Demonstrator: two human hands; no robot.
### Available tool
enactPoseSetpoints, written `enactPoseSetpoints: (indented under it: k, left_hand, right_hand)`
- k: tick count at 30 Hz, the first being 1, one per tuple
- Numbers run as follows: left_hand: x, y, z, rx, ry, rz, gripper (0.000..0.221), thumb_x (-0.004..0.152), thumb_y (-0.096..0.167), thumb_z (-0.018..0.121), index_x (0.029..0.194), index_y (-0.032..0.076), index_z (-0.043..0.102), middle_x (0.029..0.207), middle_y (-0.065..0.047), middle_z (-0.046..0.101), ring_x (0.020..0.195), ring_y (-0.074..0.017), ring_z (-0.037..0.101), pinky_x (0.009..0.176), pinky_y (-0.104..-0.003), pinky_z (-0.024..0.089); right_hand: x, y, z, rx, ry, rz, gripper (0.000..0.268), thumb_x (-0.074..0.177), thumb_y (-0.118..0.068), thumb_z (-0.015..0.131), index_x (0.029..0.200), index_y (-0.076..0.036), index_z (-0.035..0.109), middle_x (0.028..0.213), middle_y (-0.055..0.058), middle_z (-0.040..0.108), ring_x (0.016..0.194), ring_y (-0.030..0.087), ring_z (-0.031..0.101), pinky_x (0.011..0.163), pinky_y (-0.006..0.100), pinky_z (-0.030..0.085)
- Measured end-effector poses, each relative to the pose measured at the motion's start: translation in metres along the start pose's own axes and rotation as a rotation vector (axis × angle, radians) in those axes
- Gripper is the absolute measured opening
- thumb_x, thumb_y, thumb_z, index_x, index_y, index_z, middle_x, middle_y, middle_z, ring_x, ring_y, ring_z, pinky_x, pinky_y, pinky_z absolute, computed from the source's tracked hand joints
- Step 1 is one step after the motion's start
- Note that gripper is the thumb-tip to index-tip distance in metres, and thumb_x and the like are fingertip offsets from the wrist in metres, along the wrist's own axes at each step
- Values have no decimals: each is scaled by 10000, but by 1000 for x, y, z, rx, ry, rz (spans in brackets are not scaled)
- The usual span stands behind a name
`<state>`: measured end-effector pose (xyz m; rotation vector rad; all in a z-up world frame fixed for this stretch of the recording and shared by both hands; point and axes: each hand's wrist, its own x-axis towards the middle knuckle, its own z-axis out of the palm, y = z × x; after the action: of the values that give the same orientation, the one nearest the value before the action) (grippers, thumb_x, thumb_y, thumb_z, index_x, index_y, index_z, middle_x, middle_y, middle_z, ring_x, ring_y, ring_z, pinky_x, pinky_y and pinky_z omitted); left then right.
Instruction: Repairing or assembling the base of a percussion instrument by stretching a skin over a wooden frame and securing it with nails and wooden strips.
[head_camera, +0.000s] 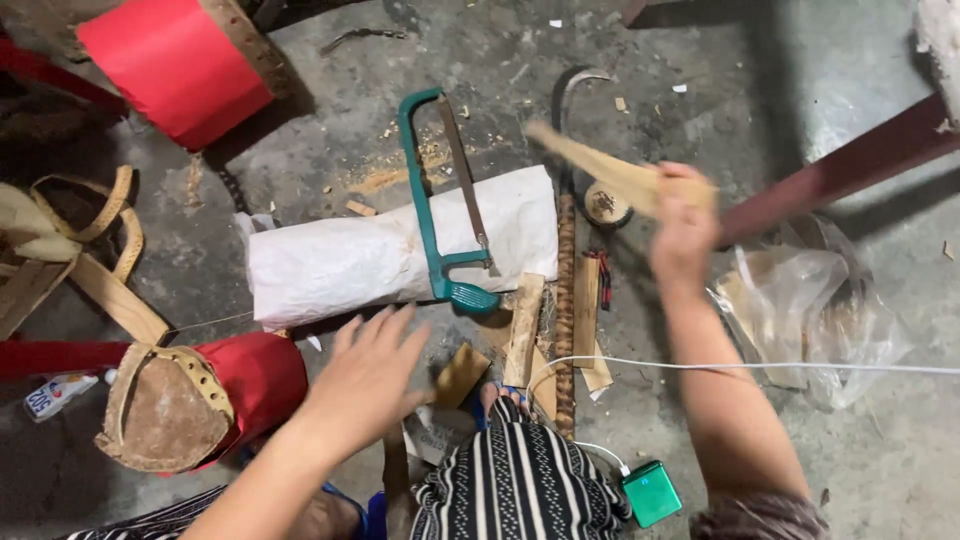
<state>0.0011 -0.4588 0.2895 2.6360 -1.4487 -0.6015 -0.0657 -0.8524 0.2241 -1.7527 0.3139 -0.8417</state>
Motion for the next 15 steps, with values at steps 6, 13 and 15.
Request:
enactPoseSetpoints:
  k: [6,13,15]
  left_hand:
    - [56,65,-22,-446,541,0,1167,718,166,933,1580,-52,179,1570,-417,220,1458,-599,233,1126,-772,185]
    - [70,93,-20,-412,800,56,574,882,277,744,1383,57,571,1118,-43,648,1022,-213,626,1170,-620,258]
    - [63,86,-23,-746,754,-3,275,914,240,668,1127,65,671,1009,-68,706,818,-252,681,704,-358,519]
  right_hand:
    - [-35,-48,-20,529,494,424,159,1020,-316,513,1000,-195,614,551,123,527,655,294,682,684,394,658]
    - [-63,-97,-4,730,291,562,188,1029,-143,486,1079,-16,616,944,123,670,724,219,637,641,321,564]
    - [-67,-87,-3,795,258,570,236,1033,-159,473,1190,-39,603,1098,110,695,750,228,637,630,310,568]
